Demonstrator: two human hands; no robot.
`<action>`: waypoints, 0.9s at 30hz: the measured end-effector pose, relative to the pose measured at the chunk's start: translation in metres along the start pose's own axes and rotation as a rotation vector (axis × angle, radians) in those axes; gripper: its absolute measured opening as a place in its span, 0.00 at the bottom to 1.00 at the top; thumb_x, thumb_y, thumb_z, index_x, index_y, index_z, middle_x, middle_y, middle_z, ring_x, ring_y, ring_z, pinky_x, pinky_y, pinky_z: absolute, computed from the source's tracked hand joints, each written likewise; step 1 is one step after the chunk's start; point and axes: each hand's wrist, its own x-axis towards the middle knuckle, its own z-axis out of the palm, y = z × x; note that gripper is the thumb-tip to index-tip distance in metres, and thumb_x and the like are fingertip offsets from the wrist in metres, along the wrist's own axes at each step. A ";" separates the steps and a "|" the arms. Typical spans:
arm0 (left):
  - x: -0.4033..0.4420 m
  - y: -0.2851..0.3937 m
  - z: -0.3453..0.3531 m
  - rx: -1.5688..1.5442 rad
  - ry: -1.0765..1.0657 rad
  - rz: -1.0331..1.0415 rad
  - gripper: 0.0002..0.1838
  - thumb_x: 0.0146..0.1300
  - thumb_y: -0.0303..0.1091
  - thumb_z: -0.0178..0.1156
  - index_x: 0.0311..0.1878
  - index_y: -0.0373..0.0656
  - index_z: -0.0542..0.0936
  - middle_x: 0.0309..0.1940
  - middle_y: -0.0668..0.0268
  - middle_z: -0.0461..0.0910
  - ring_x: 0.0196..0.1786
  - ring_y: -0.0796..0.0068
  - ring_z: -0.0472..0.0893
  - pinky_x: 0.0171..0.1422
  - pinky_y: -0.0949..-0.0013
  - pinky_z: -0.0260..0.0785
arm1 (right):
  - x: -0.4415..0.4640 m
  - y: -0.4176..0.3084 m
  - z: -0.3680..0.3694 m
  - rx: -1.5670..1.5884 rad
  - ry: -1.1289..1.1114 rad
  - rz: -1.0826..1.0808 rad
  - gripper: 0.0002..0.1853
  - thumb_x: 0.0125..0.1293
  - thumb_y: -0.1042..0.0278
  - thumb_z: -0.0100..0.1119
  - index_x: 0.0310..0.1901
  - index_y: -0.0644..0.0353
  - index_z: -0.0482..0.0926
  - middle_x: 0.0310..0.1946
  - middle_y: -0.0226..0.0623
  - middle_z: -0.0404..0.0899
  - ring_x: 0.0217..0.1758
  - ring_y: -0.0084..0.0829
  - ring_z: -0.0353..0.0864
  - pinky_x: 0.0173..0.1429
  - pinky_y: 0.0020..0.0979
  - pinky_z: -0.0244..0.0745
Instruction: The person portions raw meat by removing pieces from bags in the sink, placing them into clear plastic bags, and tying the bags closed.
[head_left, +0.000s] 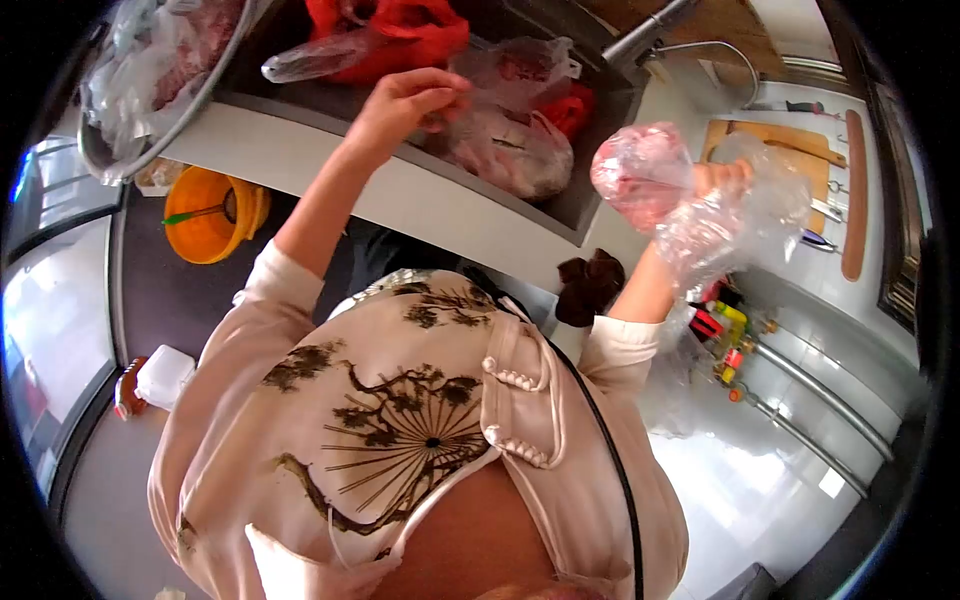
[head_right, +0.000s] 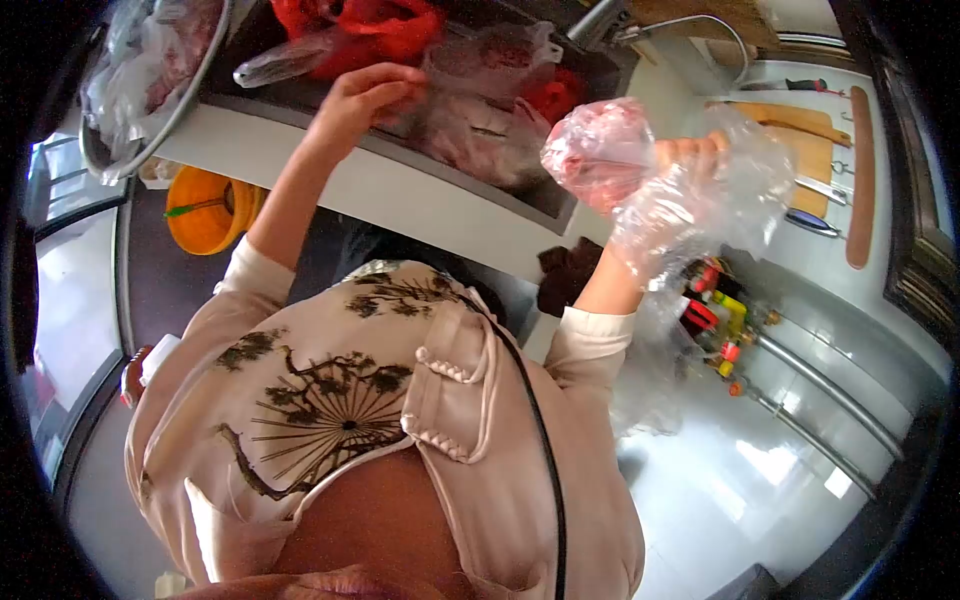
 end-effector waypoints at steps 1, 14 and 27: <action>0.010 -0.001 0.003 0.069 -0.010 -0.005 0.11 0.65 0.34 0.53 0.48 0.46 0.79 0.37 0.73 0.81 0.40 0.83 0.78 0.39 0.80 0.69 | -0.007 0.000 0.018 0.536 0.174 0.308 0.04 0.60 0.69 0.43 0.35 0.58 0.67 0.28 0.29 0.65 0.32 0.28 0.64 0.40 0.32 0.63; 0.265 -0.203 0.042 0.871 -0.105 0.765 0.13 0.53 0.29 0.58 0.43 0.46 0.82 0.40 0.59 0.81 0.43 0.63 0.80 0.48 0.63 0.71 | -0.124 0.209 -0.048 0.016 -0.245 0.472 0.24 0.65 0.64 0.52 0.60 0.61 0.63 0.51 0.37 0.71 0.54 0.34 0.70 0.59 0.35 0.67; 0.275 -0.194 0.070 1.589 -0.070 0.673 0.15 0.53 0.39 0.54 0.40 0.43 0.80 0.44 0.59 0.78 0.48 0.60 0.76 0.54 0.57 0.67 | -0.162 0.129 -0.039 -0.818 0.176 0.789 0.24 0.66 0.64 0.50 0.61 0.65 0.64 0.57 0.41 0.68 0.58 0.36 0.67 0.64 0.38 0.60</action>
